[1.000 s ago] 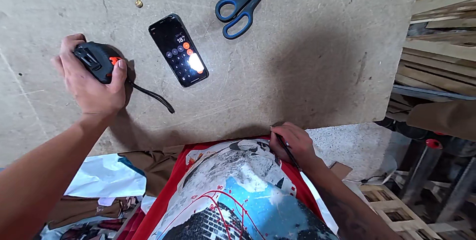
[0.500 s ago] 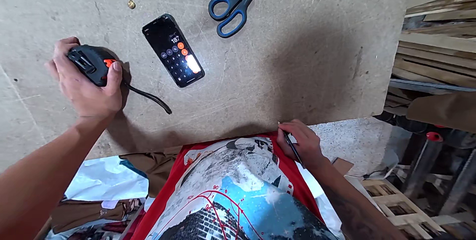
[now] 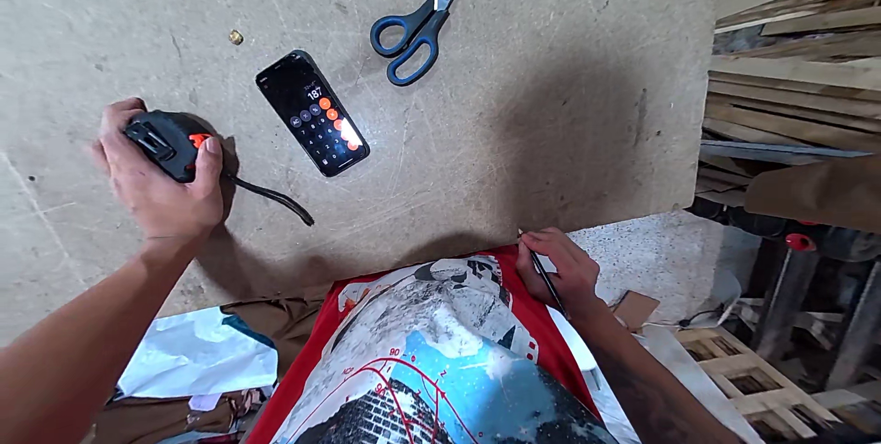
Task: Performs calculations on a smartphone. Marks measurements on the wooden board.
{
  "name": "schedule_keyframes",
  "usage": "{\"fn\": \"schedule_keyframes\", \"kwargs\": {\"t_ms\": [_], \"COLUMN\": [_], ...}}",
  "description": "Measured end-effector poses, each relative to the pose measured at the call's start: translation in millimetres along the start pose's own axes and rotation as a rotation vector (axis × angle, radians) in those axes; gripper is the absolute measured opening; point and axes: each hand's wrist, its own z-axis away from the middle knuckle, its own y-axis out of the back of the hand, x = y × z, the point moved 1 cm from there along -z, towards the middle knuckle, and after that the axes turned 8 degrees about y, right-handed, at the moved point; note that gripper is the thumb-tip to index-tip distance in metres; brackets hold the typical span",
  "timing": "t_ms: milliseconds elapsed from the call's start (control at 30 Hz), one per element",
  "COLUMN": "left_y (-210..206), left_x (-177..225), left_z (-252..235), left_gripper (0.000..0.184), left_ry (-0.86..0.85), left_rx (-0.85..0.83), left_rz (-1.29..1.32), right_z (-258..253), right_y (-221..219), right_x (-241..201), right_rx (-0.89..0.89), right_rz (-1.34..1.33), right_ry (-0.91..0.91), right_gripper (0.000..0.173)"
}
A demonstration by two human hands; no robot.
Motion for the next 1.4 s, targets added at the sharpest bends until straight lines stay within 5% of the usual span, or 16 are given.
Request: {"fn": "schedule_keyframes", "kwargs": {"t_ms": [933, 1400], "left_y": [2.6, 6.4], "left_x": [6.2, 18.6], "left_z": [-0.6, 1.8], "left_gripper": [0.084, 0.082], "left_ry": [-0.061, -0.072], "left_rx": [0.014, 0.041], "left_rz": [0.036, 0.02], "right_z": [-5.3, -38.7], "right_y": [-0.3, -23.0], "right_x": [0.3, -13.6], "right_rx": [-0.181, -0.551], "right_rz": [-0.088, -0.223], "right_ry": [0.045, 0.171], "right_gripper": [0.015, 0.019]}}
